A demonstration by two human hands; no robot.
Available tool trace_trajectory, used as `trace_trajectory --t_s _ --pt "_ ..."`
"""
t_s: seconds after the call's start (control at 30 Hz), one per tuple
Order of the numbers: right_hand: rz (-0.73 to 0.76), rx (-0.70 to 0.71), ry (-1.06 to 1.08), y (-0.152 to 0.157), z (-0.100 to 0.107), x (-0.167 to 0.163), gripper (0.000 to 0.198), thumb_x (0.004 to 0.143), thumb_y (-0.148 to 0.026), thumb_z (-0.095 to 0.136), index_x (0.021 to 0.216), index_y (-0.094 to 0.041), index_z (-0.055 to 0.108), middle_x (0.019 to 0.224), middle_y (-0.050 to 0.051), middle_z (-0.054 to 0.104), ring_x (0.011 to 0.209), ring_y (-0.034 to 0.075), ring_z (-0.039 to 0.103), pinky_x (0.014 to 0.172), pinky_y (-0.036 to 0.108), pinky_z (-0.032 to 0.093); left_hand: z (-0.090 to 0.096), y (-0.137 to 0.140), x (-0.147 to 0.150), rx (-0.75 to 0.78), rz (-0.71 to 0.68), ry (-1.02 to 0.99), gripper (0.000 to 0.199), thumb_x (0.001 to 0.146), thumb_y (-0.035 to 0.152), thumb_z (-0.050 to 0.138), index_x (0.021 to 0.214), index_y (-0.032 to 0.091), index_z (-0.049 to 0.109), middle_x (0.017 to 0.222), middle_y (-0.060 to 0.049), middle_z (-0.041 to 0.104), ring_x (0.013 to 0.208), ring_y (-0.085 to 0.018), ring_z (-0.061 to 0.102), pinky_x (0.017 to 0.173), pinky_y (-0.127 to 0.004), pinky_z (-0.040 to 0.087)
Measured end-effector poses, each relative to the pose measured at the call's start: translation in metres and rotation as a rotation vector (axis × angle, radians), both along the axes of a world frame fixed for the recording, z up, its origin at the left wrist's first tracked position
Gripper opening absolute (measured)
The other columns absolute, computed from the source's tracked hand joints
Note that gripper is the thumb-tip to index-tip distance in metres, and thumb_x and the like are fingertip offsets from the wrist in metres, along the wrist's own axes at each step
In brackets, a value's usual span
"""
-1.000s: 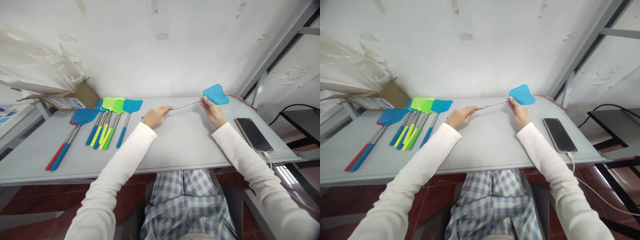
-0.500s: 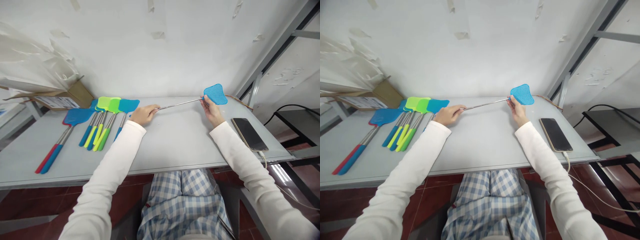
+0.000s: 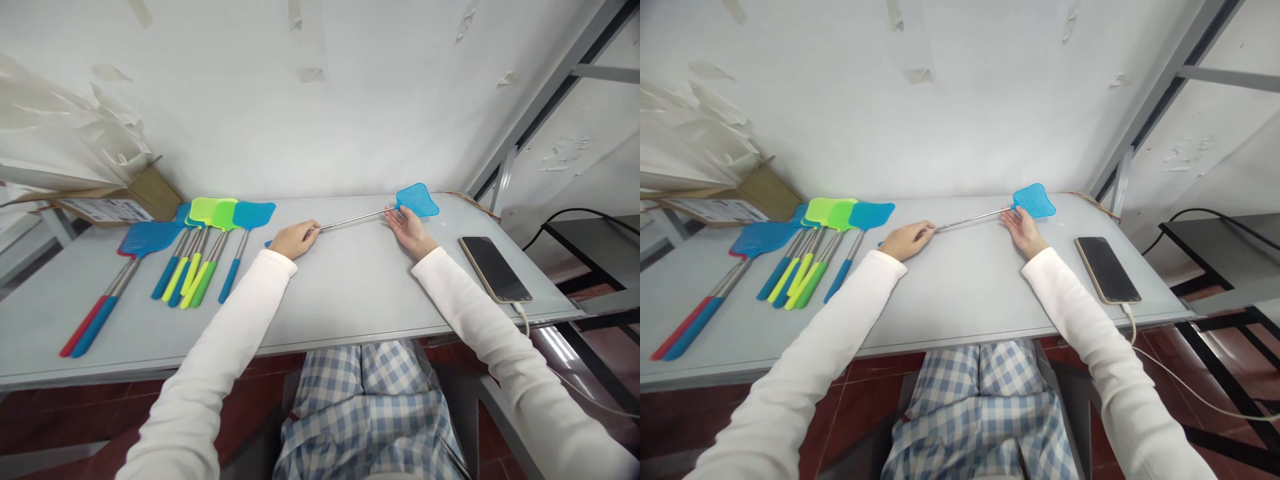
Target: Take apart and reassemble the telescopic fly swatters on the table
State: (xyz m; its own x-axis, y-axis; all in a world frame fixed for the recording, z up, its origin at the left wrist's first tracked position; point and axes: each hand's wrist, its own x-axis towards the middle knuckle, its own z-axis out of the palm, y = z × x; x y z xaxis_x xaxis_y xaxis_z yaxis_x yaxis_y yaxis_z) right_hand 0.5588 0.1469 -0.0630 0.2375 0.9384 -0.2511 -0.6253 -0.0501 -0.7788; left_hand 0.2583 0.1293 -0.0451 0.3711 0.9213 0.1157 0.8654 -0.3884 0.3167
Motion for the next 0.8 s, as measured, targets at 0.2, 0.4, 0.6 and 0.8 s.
trace_trajectory --t_s 0.2,0.4,0.6,0.8 --pt "-0.042 0.024 -0.042 0.002 0.002 0.007 0.011 0.09 -0.023 0.062 0.08 -0.022 0.059 0.083 0.002 0.071 0.082 0.01 0.069 0.086 0.025 0.06 0.002 0.005 -0.01 -0.002 -0.037 -0.043 0.039 0.091 0.049 0.04 0.104 0.021 0.065 0.102 -0.007 0.072 0.091 -0.021 0.064 0.077 -0.03 0.045" --pt "-0.215 0.212 -0.178 0.004 0.012 0.025 0.009 0.079 -0.023 0.074 0.08 -0.021 0.065 0.079 -0.003 0.071 0.072 0.009 0.068 0.076 0.02 0.061 0.006 0.007 -0.015 0.013 0.046 0.107 0.048 0.094 0.056 0.032 0.101 0.023 0.066 0.093 -0.008 0.073 0.088 -0.025 0.065 0.069 -0.03 0.041" --pt "-0.228 0.218 -0.18 0.005 0.011 0.029 0.015 0.074 -0.026 0.079 0.077 -0.021 0.065 0.078 -0.003 0.071 0.074 0.009 0.068 0.08 0.022 0.059 0.006 0.0 -0.008 0.066 0.064 0.185 0.051 0.096 0.057 0.028 0.111 0.024 0.064 0.088 -0.008 0.073 0.085 -0.026 0.068 0.069 -0.03 0.041" --pt "-0.207 0.233 -0.221 -0.005 0.009 0.01 0.027 0.067 -0.037 0.084 0.076 -0.022 0.064 0.076 -0.003 0.07 0.074 0.011 0.067 0.083 0.027 0.058 0.006 -0.006 0.004 0.161 0.053 0.209 0.048 0.098 0.053 0.029 0.114 0.025 0.064 0.092 -0.009 0.075 0.087 -0.026 0.069 0.069 -0.031 0.042"
